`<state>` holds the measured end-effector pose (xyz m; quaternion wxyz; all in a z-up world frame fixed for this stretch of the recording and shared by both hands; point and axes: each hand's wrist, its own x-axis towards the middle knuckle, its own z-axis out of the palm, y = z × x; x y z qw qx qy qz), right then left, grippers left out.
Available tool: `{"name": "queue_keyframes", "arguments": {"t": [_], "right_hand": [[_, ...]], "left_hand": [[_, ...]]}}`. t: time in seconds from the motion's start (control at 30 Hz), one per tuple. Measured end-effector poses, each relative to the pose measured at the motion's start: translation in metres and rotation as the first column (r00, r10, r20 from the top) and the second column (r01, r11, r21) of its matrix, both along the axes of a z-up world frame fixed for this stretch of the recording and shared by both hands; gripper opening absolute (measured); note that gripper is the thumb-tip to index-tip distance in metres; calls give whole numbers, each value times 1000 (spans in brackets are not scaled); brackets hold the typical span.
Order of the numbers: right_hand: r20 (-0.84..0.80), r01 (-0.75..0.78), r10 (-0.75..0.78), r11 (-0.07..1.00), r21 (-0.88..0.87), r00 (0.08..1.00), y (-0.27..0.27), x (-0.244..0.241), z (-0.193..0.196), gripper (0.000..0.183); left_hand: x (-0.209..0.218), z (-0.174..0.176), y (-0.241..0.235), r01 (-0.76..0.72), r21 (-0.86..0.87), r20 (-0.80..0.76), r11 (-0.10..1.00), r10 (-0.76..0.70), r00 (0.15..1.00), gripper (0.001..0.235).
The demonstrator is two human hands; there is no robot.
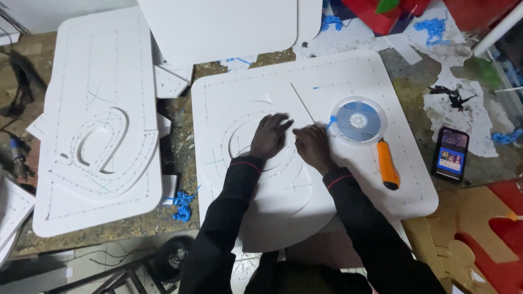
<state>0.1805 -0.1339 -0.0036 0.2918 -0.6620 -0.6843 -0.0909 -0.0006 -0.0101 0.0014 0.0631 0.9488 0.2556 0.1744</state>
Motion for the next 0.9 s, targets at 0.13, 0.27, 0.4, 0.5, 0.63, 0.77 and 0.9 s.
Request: {"name": "queue_keyframes", "arguments": {"t": [0.13,0.27,0.4,0.5,0.63,0.77,0.9], "right_hand": [[51,20,-25,995,98,998,-13,-12,19,20],[68,57,-71,981,183,995,-19,-13,10,14],[85,81,-100,976,202,991,-31,-18,17,12],[58,122,-134,978,166,989,-42,-18,27,12],[40,136,-141,985,110,989,-70,-1,21,12],[89,160,-171,980,118,981,-94,9,17,12],[63,214,-213,977,0,975,-128,4,17,18]], "left_hand": [[7,-12,-1,-30,13,30,999,30,999,55],[8,-1,-15,-82,-3,36,997,82,996,59],[6,4,-22,-100,-19,48,995,101,994,58],[7,10,-23,-113,2,84,994,113,990,55],[6,11,-23,-122,11,90,992,120,989,55],[8,12,-24,-115,5,97,993,114,989,56],[9,2,-24,-141,-6,99,990,141,985,55]]}}
